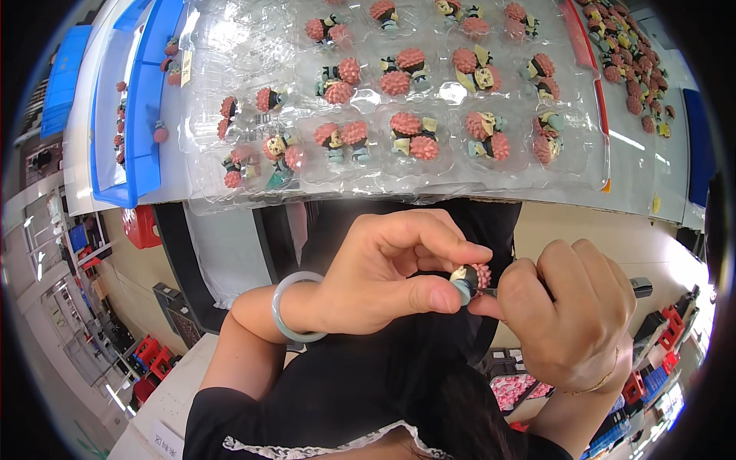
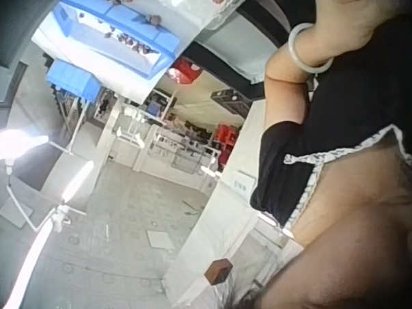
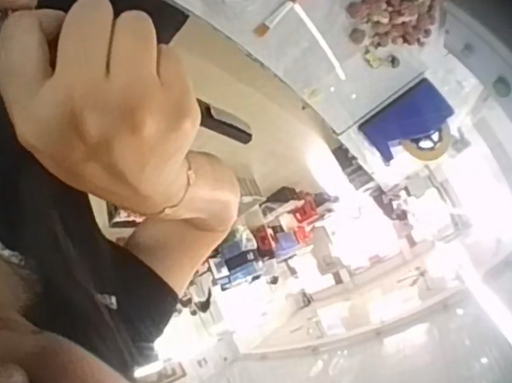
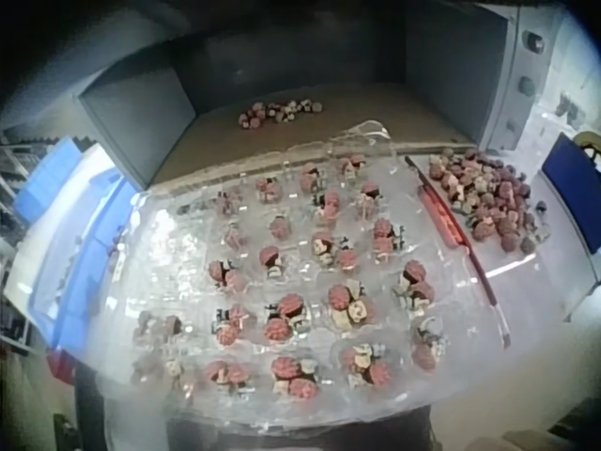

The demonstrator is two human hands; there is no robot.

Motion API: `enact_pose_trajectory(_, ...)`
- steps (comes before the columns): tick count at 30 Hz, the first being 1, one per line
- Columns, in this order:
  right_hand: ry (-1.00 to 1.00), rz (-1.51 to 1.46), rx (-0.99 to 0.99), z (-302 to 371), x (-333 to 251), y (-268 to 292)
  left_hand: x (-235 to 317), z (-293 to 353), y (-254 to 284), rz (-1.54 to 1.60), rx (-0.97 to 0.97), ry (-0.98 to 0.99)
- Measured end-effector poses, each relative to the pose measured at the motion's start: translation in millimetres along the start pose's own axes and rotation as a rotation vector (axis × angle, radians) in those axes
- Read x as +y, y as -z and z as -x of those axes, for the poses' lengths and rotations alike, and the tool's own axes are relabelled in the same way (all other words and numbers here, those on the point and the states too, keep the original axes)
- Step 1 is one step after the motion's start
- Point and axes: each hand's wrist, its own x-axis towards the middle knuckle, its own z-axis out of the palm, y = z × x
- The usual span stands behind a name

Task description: The recorder is painting and assembling small decorative figurines at a studio workbench.

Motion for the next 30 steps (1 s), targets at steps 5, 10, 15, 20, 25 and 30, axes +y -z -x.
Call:
enact_pose_trajectory(5,-0.005,-0.006,0.05,2,0,-4,-1,-1,1,0.006,-0.005,0.006)
enact_pose_trajectory(10,-0.024,-0.071,0.138,4,4,-6,-7,-2,-1,0.056,0.005,-0.095)
enact_pose_trajectory(15,-0.048,-0.185,0.119,12,2,-16,-12,-6,-3,0.205,-0.109,-0.213)
enact_pose_trajectory(20,-0.044,-0.305,0.12,14,1,-21,-14,-7,-3,0.163,-0.078,-0.232)
enact_pose_trajectory(25,0.001,-0.259,0.199,13,5,-31,-14,-6,-2,0.112,-0.064,-0.258)
enact_pose_trajectory(30,-0.005,-0.238,0.206,14,5,-32,-14,-5,-4,0.044,0.009,-0.311)
